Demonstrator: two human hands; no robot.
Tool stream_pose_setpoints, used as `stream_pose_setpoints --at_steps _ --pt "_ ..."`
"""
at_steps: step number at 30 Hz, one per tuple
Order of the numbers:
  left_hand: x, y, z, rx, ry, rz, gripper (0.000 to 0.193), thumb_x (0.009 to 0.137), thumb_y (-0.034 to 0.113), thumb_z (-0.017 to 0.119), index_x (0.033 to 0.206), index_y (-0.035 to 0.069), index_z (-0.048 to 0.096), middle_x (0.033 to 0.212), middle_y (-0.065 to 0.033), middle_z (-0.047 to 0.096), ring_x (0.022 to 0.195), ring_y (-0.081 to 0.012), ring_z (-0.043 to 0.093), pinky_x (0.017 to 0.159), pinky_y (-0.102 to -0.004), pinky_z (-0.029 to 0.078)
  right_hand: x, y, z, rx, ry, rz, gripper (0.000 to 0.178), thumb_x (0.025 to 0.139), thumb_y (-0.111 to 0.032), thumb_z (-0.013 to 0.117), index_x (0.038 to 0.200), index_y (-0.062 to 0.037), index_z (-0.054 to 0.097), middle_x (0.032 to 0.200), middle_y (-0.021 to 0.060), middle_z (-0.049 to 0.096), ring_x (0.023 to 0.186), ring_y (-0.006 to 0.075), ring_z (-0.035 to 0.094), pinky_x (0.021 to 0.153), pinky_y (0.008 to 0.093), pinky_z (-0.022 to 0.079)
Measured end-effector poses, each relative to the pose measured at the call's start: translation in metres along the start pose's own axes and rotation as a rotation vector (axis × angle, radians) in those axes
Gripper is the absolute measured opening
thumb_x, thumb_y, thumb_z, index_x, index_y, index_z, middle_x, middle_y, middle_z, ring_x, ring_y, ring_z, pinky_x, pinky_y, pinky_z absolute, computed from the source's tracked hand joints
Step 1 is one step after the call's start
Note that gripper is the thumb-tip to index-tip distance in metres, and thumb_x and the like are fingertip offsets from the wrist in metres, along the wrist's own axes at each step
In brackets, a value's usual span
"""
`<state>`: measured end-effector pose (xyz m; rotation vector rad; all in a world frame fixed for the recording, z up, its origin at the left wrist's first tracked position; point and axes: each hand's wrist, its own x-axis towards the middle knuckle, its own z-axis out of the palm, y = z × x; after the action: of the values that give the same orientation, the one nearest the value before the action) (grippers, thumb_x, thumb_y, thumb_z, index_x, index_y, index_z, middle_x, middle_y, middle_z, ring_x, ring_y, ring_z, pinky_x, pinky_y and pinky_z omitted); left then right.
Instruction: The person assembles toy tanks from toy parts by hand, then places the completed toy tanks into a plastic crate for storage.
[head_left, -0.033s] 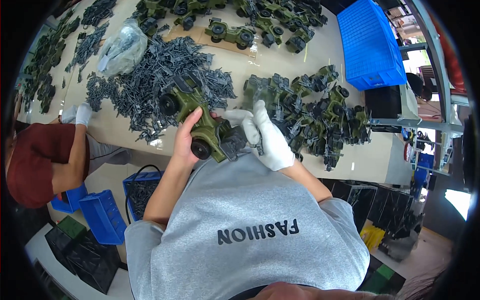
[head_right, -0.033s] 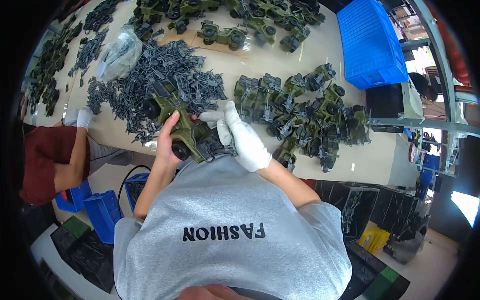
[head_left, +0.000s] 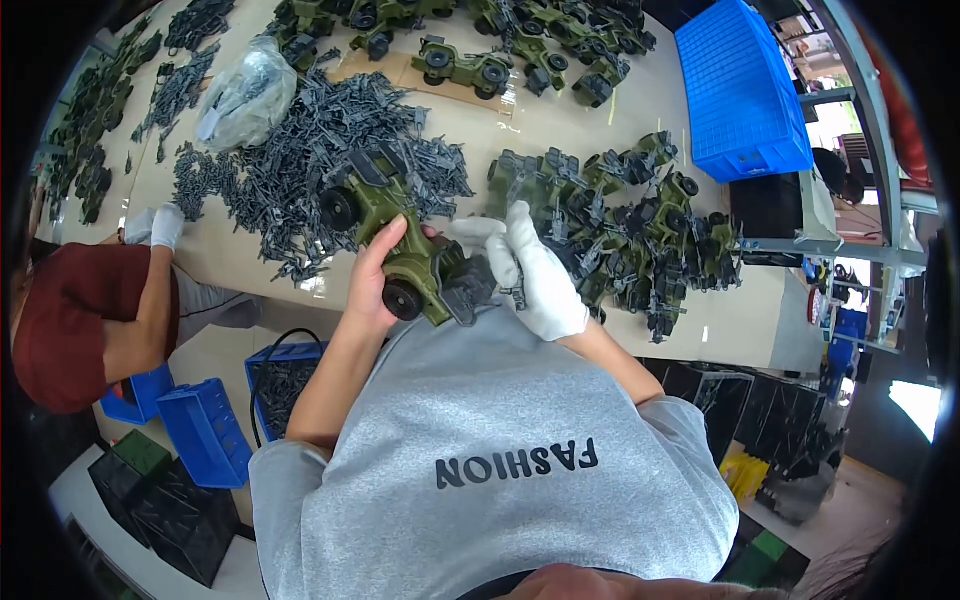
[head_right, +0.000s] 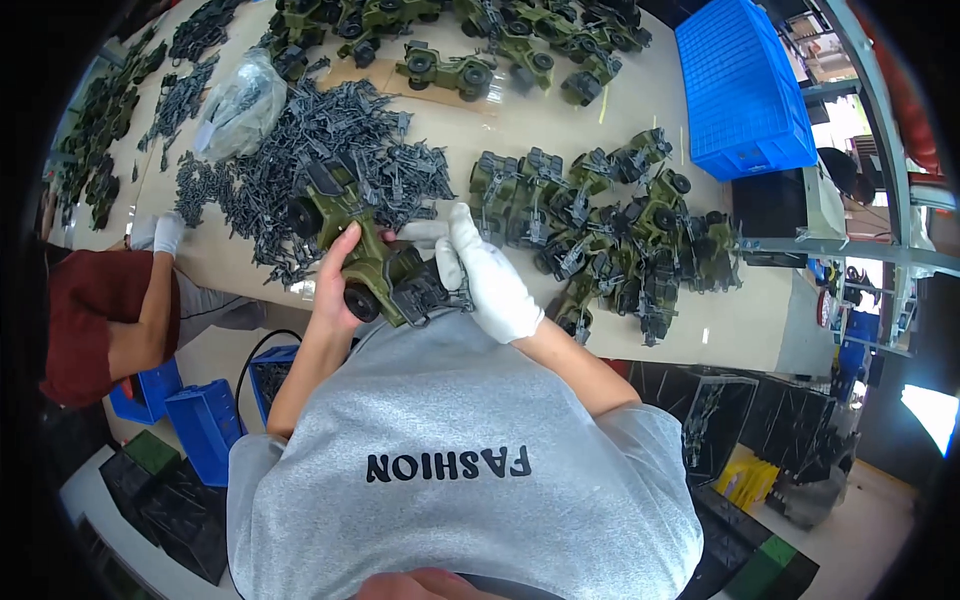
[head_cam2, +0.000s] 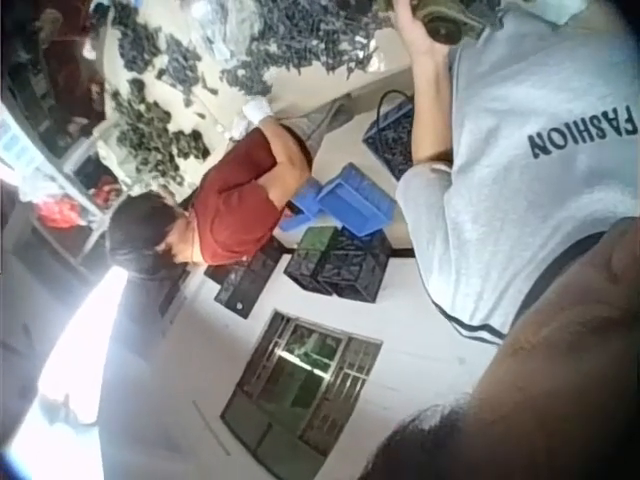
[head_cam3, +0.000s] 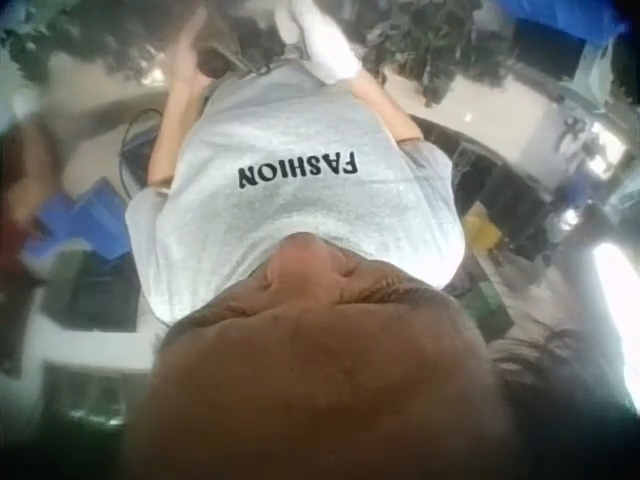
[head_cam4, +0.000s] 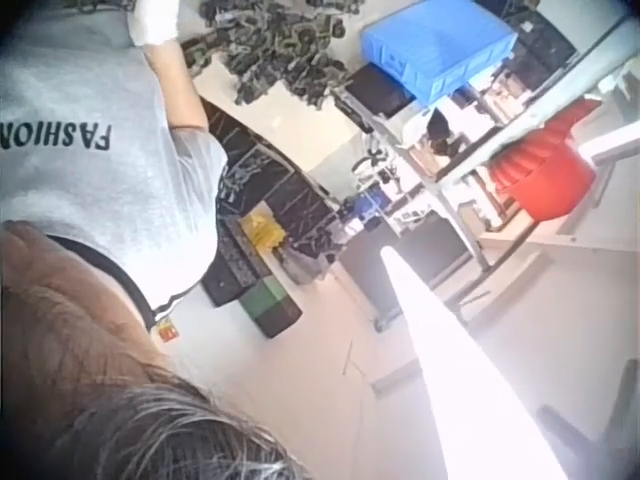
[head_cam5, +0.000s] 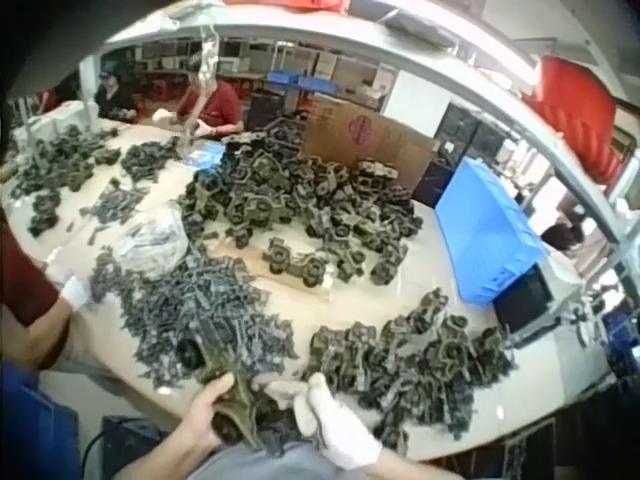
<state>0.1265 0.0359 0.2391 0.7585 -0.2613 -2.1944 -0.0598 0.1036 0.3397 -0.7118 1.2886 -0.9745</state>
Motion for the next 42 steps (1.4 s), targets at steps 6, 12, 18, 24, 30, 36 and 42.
stream_pose_setpoints --at_steps 6,12,18,24,30,36,42 --pt "-0.017 -0.003 0.005 0.084 -0.023 0.030 0.022 0.099 0.022 0.063 0.114 0.006 0.062 0.099 -0.0116 0.070 0.089 -0.0204 0.070 0.077 -0.0354 0.060 0.000 0.017 0.002 -0.178 -0.016 -0.011 0.075 0.108 -0.059 0.024 0.128 0.0018 0.063 0.064 -0.0080 0.031 0.063 0.0069 0.032 0.072 0.0228 0.036" --pt "-0.029 -0.004 0.017 0.171 -0.022 0.104 0.030 0.097 0.017 0.067 0.123 0.007 0.055 0.107 -0.0076 0.065 0.093 -0.0175 0.067 0.078 -0.0338 0.059 -0.007 0.030 0.004 -0.278 -0.043 -0.143 0.065 0.110 -0.054 0.023 0.115 -0.0026 0.062 0.067 -0.0049 0.038 0.068 0.0088 0.039 0.074 0.0250 0.039" --pt "-0.032 0.000 0.024 0.166 -0.019 0.011 0.050 0.093 0.014 0.071 0.135 0.008 0.044 0.119 -0.0065 0.060 0.099 -0.0153 0.065 0.082 -0.0332 0.058 -0.008 0.035 -0.006 -0.065 -0.072 -0.031 0.076 0.100 -0.074 0.025 0.108 -0.0059 0.057 0.090 0.0034 0.056 0.073 0.0111 0.050 0.081 0.0246 0.046" --pt "-0.056 0.006 0.042 0.294 -0.090 0.031 0.051 0.093 0.012 0.072 0.136 0.005 0.046 0.120 -0.0072 0.061 0.101 -0.0162 0.064 0.084 -0.0335 0.057 -0.020 0.040 0.009 0.204 0.084 0.184 0.063 0.108 -0.057 0.029 0.128 -0.0049 0.057 0.110 0.0030 0.057 0.103 0.0129 0.051 0.103 0.0309 0.039" --pt "-0.060 0.001 0.041 0.378 -0.047 0.066 0.045 0.090 0.007 0.075 0.130 0.003 0.053 0.118 -0.0096 0.064 0.107 -0.0181 0.064 0.085 -0.0329 0.056 -0.020 0.093 -0.016 0.021 0.128 0.016 0.070 0.104 -0.065 0.034 0.143 -0.0077 0.047 0.124 0.0086 0.059 0.112 0.0192 0.057 0.101 0.0348 0.047" --pt "-0.046 -0.011 0.042 0.372 0.035 0.025 0.051 0.089 0.007 0.074 0.134 0.003 0.050 0.122 -0.0109 0.064 0.105 -0.0197 0.066 0.086 -0.0349 0.056 -0.017 0.121 -0.035 -0.247 0.036 -0.276 0.053 0.112 -0.025 0.026 0.156 0.0045 0.025 0.166 0.0173 0.021 0.155 0.0259 0.017 0.126 0.0360 0.012" --pt "0.067 -0.060 0.058 0.475 -0.124 -0.203 0.057 0.091 0.029 0.075 0.136 0.007 0.046 0.110 -0.0067 0.064 0.091 -0.0172 0.066 0.078 -0.0320 0.057 -0.005 0.060 -0.084 -0.005 0.143 -0.071 0.071 0.104 -0.052 0.045 0.148 0.0031 0.043 0.152 0.0151 0.044 0.142 0.0238 0.038 0.120 0.0353 0.026"
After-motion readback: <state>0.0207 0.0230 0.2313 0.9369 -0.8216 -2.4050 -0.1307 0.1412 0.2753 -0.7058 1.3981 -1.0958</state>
